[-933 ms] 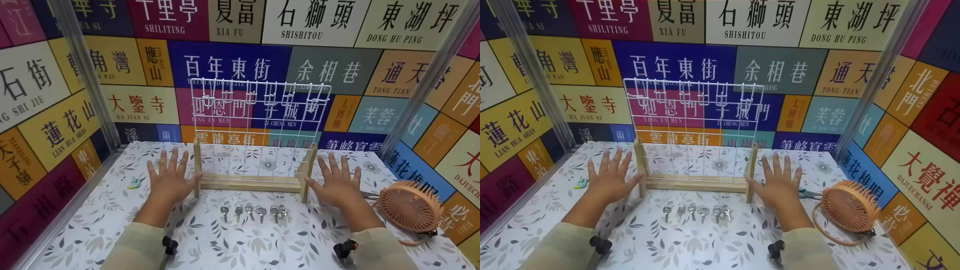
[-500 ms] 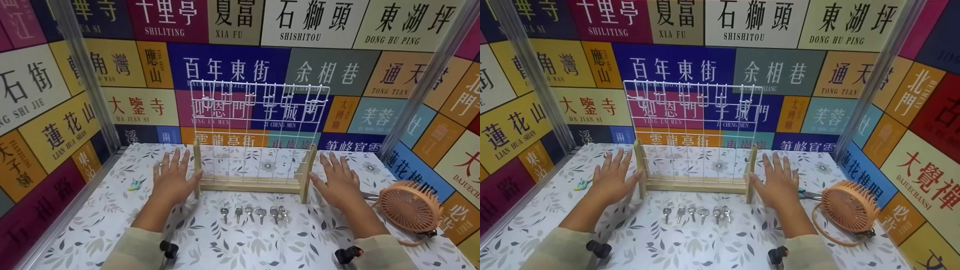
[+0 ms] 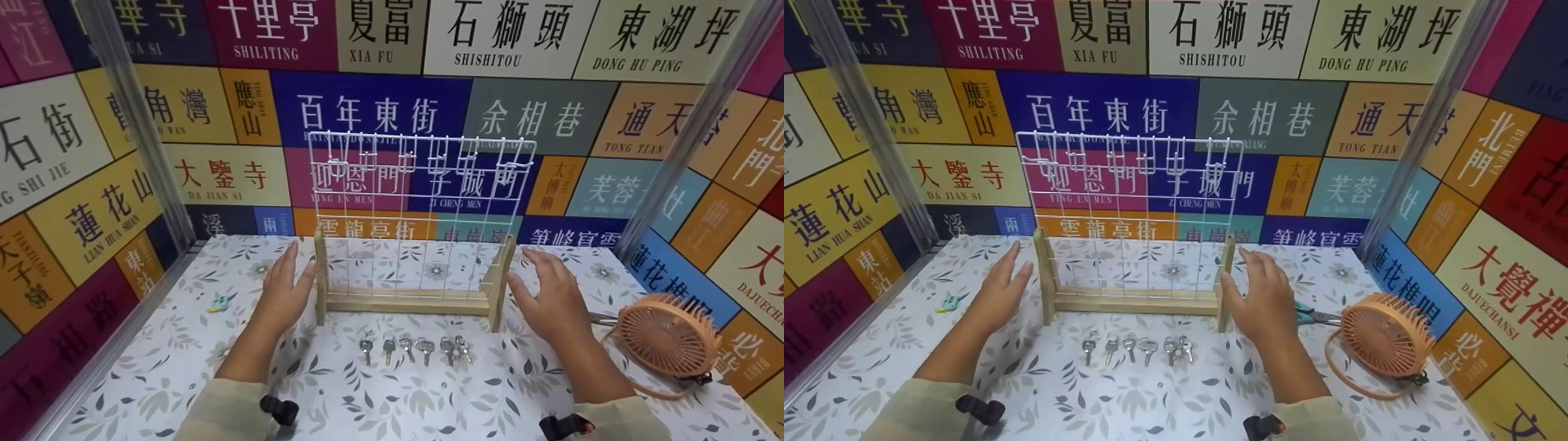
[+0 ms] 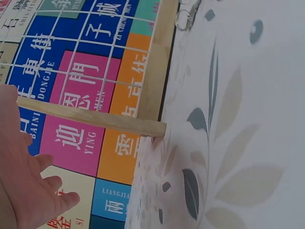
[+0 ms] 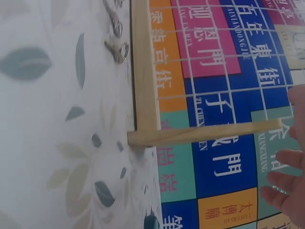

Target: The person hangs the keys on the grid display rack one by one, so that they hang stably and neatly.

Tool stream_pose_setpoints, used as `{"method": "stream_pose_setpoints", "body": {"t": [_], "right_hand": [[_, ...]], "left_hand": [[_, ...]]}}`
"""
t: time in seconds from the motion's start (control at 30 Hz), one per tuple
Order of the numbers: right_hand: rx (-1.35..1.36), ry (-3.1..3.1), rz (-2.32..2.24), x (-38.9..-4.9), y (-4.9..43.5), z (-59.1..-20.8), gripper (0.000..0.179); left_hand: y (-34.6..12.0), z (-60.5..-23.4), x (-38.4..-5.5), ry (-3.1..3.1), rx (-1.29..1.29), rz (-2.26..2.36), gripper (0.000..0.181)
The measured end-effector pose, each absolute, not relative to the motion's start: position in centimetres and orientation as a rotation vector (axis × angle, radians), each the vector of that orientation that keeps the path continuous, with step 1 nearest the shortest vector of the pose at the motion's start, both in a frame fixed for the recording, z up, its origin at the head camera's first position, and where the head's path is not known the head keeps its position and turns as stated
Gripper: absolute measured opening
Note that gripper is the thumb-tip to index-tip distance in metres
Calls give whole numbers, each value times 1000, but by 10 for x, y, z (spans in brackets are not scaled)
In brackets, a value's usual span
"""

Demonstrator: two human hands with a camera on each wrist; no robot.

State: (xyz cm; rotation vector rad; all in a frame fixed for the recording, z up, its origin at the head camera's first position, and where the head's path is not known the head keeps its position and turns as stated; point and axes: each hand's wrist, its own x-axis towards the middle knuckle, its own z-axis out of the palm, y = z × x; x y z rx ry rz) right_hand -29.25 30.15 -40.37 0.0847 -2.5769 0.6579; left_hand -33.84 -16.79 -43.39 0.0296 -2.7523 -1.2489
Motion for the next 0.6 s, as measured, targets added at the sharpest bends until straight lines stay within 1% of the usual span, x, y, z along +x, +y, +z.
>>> {"method": "stream_pose_setpoints", "body": {"t": [0.2,0.33,0.6], "right_hand": [[166,-2448,801,-287,284,-399,55],[217,-2459,918,-289,271,-395,52],[193,-2478,1128,-291,253,-399,45]], "left_hand": [[-165,-435,-342,-2546,79,-1684,82],[-161,-440,-346,-2395,74,-1982,80],[-153,-454,-352,-2224,165,-2313,74]]}}
